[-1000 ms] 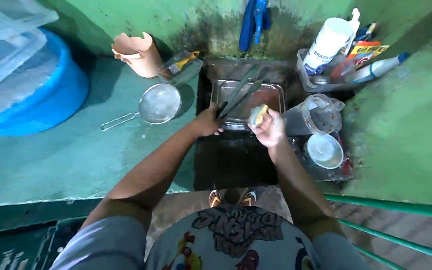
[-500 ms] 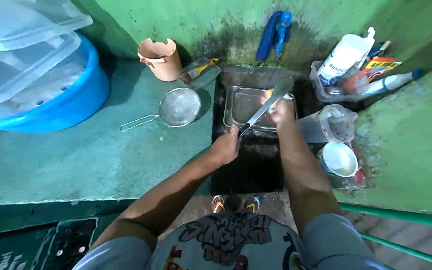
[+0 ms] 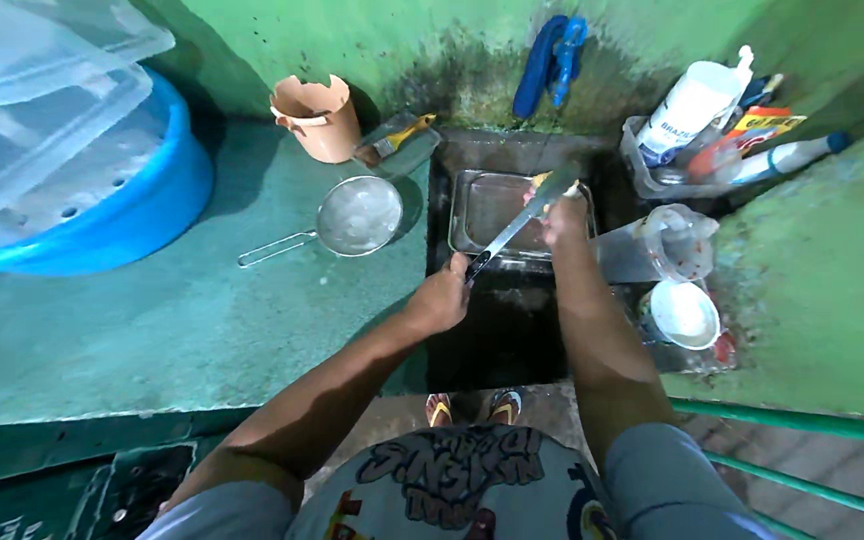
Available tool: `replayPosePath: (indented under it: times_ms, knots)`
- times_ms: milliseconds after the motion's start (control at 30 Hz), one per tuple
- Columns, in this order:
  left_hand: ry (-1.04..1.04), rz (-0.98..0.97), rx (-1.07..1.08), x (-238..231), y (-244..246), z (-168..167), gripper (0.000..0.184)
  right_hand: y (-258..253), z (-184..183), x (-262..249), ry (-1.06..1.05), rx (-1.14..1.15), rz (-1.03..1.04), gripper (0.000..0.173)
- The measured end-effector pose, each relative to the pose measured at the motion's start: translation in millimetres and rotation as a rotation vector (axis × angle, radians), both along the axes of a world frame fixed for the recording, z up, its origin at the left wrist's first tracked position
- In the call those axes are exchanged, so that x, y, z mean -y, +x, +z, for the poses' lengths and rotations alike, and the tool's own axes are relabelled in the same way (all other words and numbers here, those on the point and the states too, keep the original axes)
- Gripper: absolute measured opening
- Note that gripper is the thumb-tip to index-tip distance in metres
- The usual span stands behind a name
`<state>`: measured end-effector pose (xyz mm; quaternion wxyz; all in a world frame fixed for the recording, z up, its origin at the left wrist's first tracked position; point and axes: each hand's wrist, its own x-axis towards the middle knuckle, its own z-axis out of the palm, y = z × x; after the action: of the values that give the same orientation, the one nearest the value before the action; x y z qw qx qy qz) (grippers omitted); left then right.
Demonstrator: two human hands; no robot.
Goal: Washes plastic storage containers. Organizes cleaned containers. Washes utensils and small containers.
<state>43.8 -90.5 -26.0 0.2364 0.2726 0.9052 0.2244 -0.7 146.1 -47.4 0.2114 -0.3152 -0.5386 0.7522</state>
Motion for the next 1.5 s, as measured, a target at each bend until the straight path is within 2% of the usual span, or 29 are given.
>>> replayPosePath:
  times_ms: [133,233,300,433,567,667,700,833,1000,1100,1167,1267,1333,1400,1500]
  knots:
    - [0.024,0.016,0.025,1,-7,-5,0.044,5,-3,21,-0.025,0.028,0.055,0.037]
    - [0.006,-0.003,0.060,5,-8,-3,0.042,4,0,-12,0.136,0.124,-0.047,0.035]
    - [0.054,0.014,0.077,8,-8,-7,0.040,4,10,-35,0.199,0.106,-0.110,0.036]
    - [0.218,0.052,0.058,17,-15,-23,0.041,15,28,-44,0.015,-0.081,-0.138,0.042]
    - [0.271,0.096,0.091,7,-17,-28,0.039,44,32,-5,-0.192,-0.052,0.131,0.044]
    - [0.227,0.109,0.134,-7,-14,-24,0.045,61,26,37,-0.201,0.102,0.388,0.040]
    - [0.211,0.099,0.127,-11,-14,-23,0.046,61,24,43,-0.198,0.136,0.393,0.035]
    - [0.210,0.024,0.013,-7,-21,-17,0.053,50,21,14,-0.254,0.078,0.250,0.018]
    - [0.136,0.090,0.026,7,-26,-3,0.062,65,22,-25,-0.349,-0.012,0.063,0.032]
    - [0.109,0.032,-0.061,24,-49,3,0.057,94,19,-48,-0.123,0.041,0.103,0.036]
    - [0.075,-0.025,-0.169,45,-71,19,0.054,125,19,-68,0.198,0.119,0.185,0.036]
    - [-0.001,-0.073,-0.373,80,-114,50,0.054,176,31,-104,0.745,0.386,0.318,0.043]
    - [-0.088,-0.090,-0.498,98,-137,81,0.056,205,42,-116,0.974,0.523,0.362,0.042]
    - [-0.211,-0.079,-0.612,107,-155,112,0.053,228,45,-126,1.021,0.579,0.345,0.040]
    - [-0.369,-0.051,-0.729,108,-179,151,0.046,249,35,-138,0.966,0.612,0.227,0.041]
